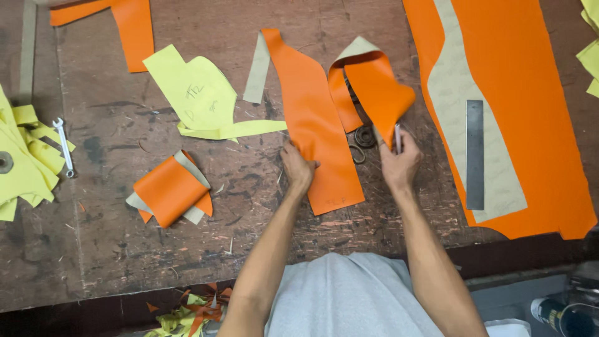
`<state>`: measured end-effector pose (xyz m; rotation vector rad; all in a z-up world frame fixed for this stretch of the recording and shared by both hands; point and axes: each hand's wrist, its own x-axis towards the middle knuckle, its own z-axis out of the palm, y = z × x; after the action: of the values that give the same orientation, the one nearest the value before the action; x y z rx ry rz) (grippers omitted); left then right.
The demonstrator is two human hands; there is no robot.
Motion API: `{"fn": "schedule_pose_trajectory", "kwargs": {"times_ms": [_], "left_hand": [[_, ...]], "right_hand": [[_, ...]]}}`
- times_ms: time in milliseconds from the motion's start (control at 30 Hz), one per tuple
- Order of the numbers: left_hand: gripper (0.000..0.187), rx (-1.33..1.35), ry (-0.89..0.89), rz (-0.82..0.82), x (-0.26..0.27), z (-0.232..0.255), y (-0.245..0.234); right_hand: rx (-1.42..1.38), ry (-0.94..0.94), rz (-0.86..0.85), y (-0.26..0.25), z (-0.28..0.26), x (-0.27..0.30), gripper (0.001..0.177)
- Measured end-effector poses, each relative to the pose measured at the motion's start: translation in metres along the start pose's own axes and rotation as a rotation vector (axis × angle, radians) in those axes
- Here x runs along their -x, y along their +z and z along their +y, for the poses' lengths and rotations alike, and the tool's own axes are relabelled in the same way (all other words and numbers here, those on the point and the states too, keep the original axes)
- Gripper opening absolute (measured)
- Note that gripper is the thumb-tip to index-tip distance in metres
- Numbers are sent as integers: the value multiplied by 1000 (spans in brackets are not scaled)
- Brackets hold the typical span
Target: The person uses a white marker and a metal ruler to trace a paper pattern onto a piece of orange fabric, then cuts the fabric using shears while another person holds the edge.
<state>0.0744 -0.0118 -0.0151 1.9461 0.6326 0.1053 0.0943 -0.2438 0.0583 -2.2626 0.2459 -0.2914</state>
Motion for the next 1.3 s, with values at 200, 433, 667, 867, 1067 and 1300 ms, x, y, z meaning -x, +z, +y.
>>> {"fn": "schedule_pose_trajectory", "kwargs": {"times_ms": [200,433,667,867,1067,1300], "left_hand": [[40,-111,13,-142,-12,-36,19],[43,474,-119,-246,-4,-39,14],[59,770,-95,-478,-2,2,3],[43,731,-147,-785,20,44,-48],[39,112,360,-1129,50,119,-95],[49,403,542,-726,72,165,-123]], "right_hand": [[-60,-231,-400,0,-56,59,50],[-119,18,-773,10,-41,85,72],[-304,-141,-1094,-3,-24,86,68],[-196,10,-460,-60,-60,66,58],[-204,-396,-603,-111,-122,38,80],[-327,-213,-458,-126,-125,53,42]]}}
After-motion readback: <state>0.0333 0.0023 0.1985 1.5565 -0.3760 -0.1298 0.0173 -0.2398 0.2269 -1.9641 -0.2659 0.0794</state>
